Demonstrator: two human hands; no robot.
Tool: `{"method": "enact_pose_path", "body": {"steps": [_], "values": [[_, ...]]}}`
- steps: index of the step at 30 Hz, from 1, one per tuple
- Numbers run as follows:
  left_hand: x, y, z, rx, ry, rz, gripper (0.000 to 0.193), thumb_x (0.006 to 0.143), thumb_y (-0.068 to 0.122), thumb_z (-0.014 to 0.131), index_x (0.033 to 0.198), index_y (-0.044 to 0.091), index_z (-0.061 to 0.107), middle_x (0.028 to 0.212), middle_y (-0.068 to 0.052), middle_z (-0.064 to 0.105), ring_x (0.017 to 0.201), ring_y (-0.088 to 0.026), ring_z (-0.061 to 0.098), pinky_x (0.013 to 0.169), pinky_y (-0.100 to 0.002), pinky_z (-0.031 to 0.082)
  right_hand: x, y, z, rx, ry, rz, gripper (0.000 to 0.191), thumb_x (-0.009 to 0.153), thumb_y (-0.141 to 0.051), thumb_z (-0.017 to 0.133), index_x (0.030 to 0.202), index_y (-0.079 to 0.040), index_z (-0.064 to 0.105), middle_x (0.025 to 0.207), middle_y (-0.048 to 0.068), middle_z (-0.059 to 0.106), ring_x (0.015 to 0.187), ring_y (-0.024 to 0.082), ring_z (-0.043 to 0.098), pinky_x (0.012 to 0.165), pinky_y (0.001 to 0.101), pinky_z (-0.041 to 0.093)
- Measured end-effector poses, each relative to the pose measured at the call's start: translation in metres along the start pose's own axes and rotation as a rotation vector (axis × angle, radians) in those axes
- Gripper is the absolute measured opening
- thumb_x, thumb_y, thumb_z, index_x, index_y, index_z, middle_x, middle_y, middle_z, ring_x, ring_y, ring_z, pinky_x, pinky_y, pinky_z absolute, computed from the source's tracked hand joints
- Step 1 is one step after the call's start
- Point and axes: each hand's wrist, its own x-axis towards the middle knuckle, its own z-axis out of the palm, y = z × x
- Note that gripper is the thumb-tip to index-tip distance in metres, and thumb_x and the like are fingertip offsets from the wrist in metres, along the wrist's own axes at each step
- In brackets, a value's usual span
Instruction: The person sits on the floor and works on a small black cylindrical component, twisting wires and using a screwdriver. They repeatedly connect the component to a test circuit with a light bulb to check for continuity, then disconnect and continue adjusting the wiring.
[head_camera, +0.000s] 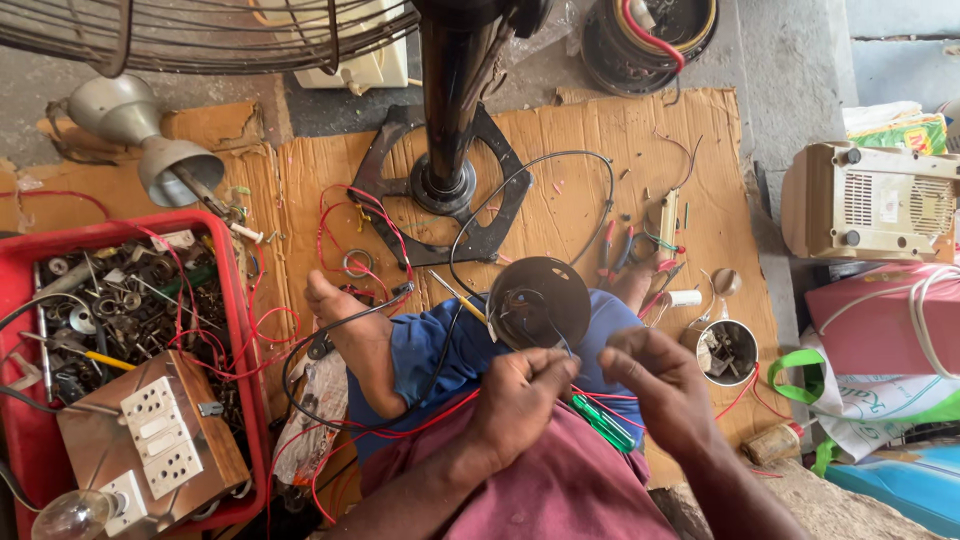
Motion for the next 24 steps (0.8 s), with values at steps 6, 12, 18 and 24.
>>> {"method": "enact_pose_path", "body": {"steps": [6,12,18,24], "values": [[-0.024,0.006,0.003,0.375,-0.051,0.222,0.018,0.098,0.015,0.065,0.090,0.000,0.069,0.072,-0.017,0.063,0.060,-0.017,0.060,0.059,-0.034,0.049,0.040,-0.057,0.022,-0.703,-0.173,-0.446,0.019,0.088,-0.011,0.071,0.105,-0.004,0.073,0.105,0.006,0.074,0.093,0.018,0.073,0.081,0.0325,0.057],[-0.027,0.009,0.003,0.474,-0.066,0.439,0.014,0.096,0.009,0.063,0.086,0.000,0.064,0.076,-0.019,0.063,0.069,-0.034,0.065,0.062,-0.041,0.049,0.077,-0.050,0.059,-1.228,-0.636,-0.419,0.023,0.074,-0.021,0.073,0.094,-0.009,0.074,0.089,0.009,0.070,0.086,0.030,0.068,0.076,0.0434,0.055],[-0.032,0.012,-0.002,0.425,-0.057,0.303,0.016,0.100,0.009,0.065,0.089,-0.003,0.063,0.074,-0.017,0.058,0.064,-0.026,0.059,0.061,-0.038,0.048,0.090,-0.031,0.045,-1.590,-0.507,-0.550,0.009,0.081,-0.022,0.070,0.087,-0.016,0.073,0.087,0.002,0.071,0.084,0.022,0.070,0.070,0.0407,0.055],[-0.039,0.019,-0.014,0.059,0.180,0.279,0.047,0.095,0.006,0.065,0.140,-0.001,0.054,0.104,-0.007,0.062,0.085,-0.012,0.062,0.070,-0.027,0.055,0.070,-0.023,0.028,-0.972,-0.394,-0.564,0.012,0.087,-0.010,0.069,0.097,-0.005,0.073,0.090,0.008,0.074,0.079,0.024,0.074,0.070,0.0359,0.058]]}}
